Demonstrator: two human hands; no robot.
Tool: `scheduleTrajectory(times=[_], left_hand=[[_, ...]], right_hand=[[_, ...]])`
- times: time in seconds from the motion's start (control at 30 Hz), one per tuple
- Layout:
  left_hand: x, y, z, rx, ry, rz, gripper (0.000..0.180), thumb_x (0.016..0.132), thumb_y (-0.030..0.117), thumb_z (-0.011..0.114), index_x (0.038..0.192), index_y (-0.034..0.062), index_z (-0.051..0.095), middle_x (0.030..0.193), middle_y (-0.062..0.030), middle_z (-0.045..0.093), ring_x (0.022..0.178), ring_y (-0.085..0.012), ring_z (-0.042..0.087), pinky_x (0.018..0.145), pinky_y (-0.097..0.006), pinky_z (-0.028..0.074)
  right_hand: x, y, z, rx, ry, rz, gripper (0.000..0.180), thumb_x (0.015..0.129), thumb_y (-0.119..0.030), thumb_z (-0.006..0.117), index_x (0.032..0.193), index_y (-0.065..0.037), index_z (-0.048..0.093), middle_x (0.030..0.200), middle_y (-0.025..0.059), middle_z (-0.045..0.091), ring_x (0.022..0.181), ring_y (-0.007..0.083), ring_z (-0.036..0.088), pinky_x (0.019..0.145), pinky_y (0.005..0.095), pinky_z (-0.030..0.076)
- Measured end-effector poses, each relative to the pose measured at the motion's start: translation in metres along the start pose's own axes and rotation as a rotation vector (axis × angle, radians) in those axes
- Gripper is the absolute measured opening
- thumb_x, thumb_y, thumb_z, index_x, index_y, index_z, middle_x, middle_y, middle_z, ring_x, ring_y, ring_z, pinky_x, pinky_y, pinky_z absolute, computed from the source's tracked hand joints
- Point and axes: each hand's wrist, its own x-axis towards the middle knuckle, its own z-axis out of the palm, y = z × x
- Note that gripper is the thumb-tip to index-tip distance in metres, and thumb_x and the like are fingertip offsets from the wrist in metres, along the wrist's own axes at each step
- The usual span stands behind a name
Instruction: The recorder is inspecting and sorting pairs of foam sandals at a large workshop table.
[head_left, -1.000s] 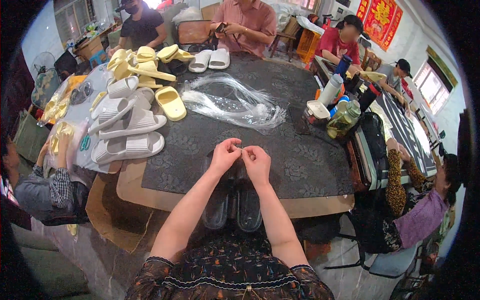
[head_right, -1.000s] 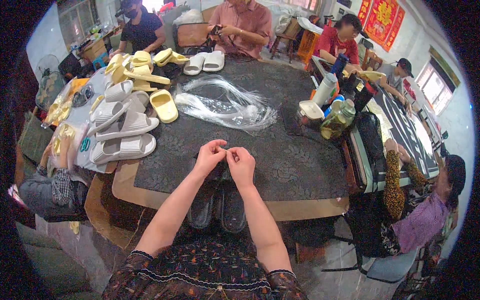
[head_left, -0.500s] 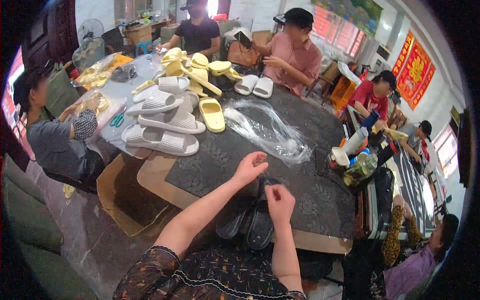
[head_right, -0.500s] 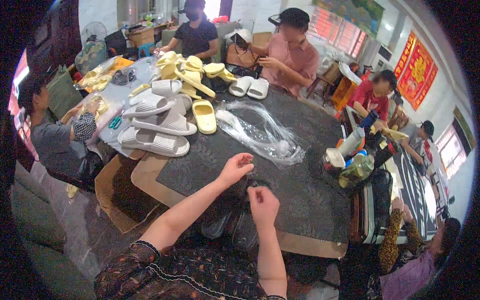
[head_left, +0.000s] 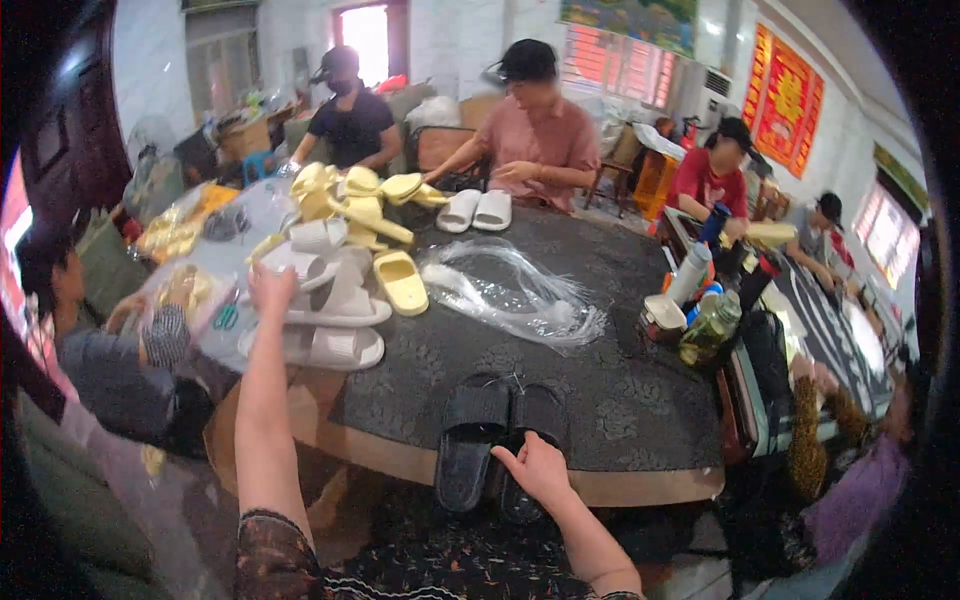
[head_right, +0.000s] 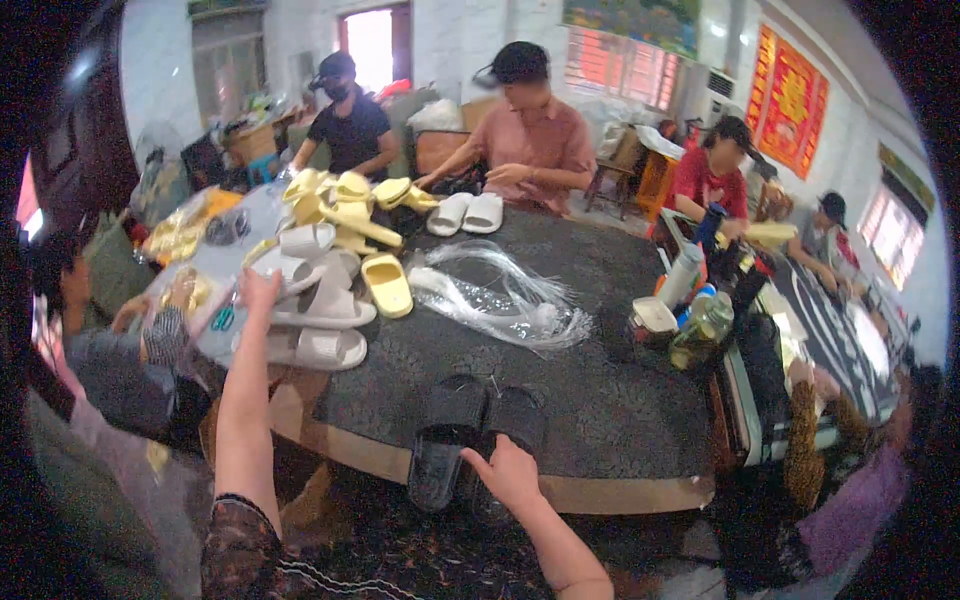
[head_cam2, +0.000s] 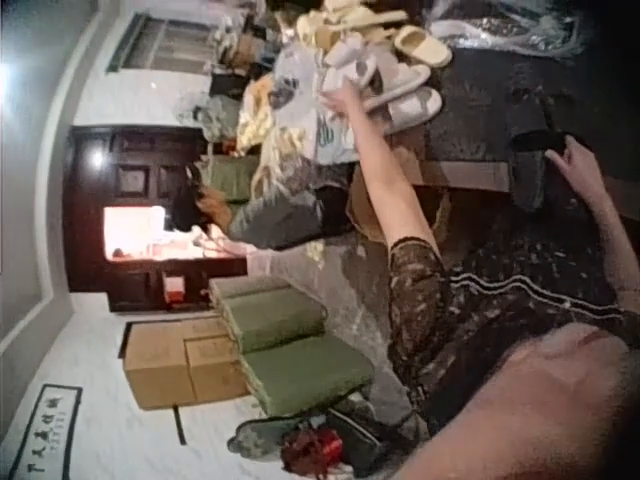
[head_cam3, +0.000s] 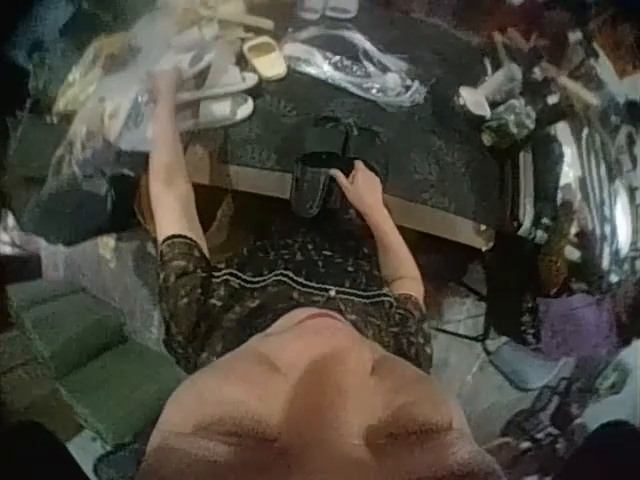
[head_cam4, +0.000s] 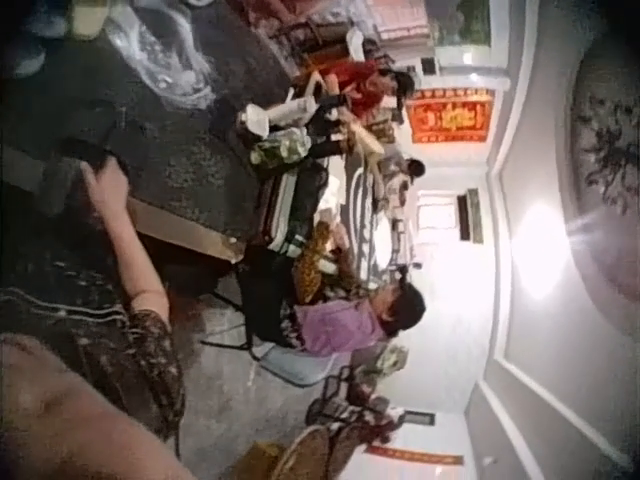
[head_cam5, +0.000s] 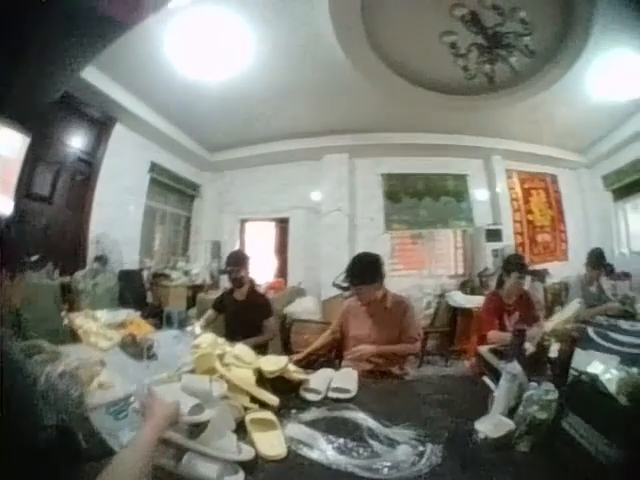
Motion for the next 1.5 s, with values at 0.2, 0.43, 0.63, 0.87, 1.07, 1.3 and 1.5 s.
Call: scheduleTrajectory(times=[0.2,0.43,0.63,0.87,1.07,1.3,1.5], left_hand=[[0.074,-0.124,0.005,-0.526,-0.301,0.213,0.037,0.076,0.017,0.071,0.104,-0.0046,0.061,0.097,-0.0098,0.066,0.083,-0.0149,0.060,0.075,-0.030,0.048],[-0.018,0.004,-0.081,-1.169,-0.217,0.188,0.025,0.088,0.012,0.063,0.109,0.0006,0.056,0.104,-0.0067,0.062,0.088,-0.0160,0.059,0.079,-0.028,0.046],[-0.158,0.062,-0.159,-1.294,-0.705,0.031,0.033,0.090,0.012,0.058,0.120,0.0015,0.049,0.111,-0.0060,0.060,0.090,-0.0165,0.060,0.077,-0.030,0.048],[-0.288,0.102,-0.139,-1.251,-1.327,0.036,0.047,0.088,0.010,0.060,0.129,-0.0015,0.041,0.114,-0.0089,0.055,0.097,-0.0157,0.056,0.078,-0.030,0.051],[-0.343,0.119,-0.066,-1.281,-1.757,0.122,0.044,0.089,0.015,0.060,0.127,0.0002,0.044,0.116,-0.0087,0.058,0.097,-0.0177,0.061,0.090,-0.029,0.048],[-0.297,0.093,-0.063,-0.623,-1.025,0.848,0.052,0.081,0.026,0.068,0.127,0.0071,0.052,0.122,-0.0167,0.056,0.118,-0.0296,0.049,0.101,-0.042,0.039],[-0.270,0.074,-0.045,-0.425,-1.223,0.906,0.066,0.075,0.031,0.072,0.132,0.0097,0.048,0.126,-0.0143,0.054,0.122,-0.0300,0.044,0.104,-0.039,0.035]], right_hand=[[0.038,-0.018,0.025,-0.135,0.021,-0.067,0.046,0.079,-0.046,0.062,0.073,0.000,0.062,0.073,0.0189,0.065,0.070,0.0356,0.065,0.064,0.0449,0.052],[0.034,0.051,-0.006,-0.205,0.103,0.092,0.039,0.075,-0.039,0.061,0.076,0.000,0.063,0.077,0.0202,0.064,0.075,0.0376,0.063,0.069,0.0462,0.051],[0.028,0.136,-0.086,-0.387,0.164,0.302,0.036,0.073,-0.036,0.063,0.080,-0.001,0.061,0.085,0.0212,0.065,0.084,0.0376,0.063,0.075,0.0478,0.050],[0.036,0.211,-0.157,-0.349,0.526,0.584,0.044,0.083,-0.027,0.064,0.118,-0.002,0.058,0.102,0.0174,0.064,0.095,0.0360,0.060,0.081,0.0453,0.049],[0.029,0.111,-0.118,0.105,0.465,0.164,0.058,0.080,-0.023,0.070,0.129,-0.002,0.048,0.115,0.0144,0.056,0.091,0.0261,0.059,0.076,0.0356,0.050],[0.011,0.062,-0.047,0.351,0.011,0.064,0.077,0.075,-0.023,0.076,0.139,-0.005,0.037,0.125,0.0131,0.050,0.102,0.0212,0.055,0.081,0.0333,0.050],[0.034,0.062,-0.014,0.132,0.163,-0.072,0.071,0.075,-0.011,0.069,0.138,-0.006,0.036,0.118,0.0158,0.051,0.100,0.0277,0.055,0.083,0.0345,0.049]])
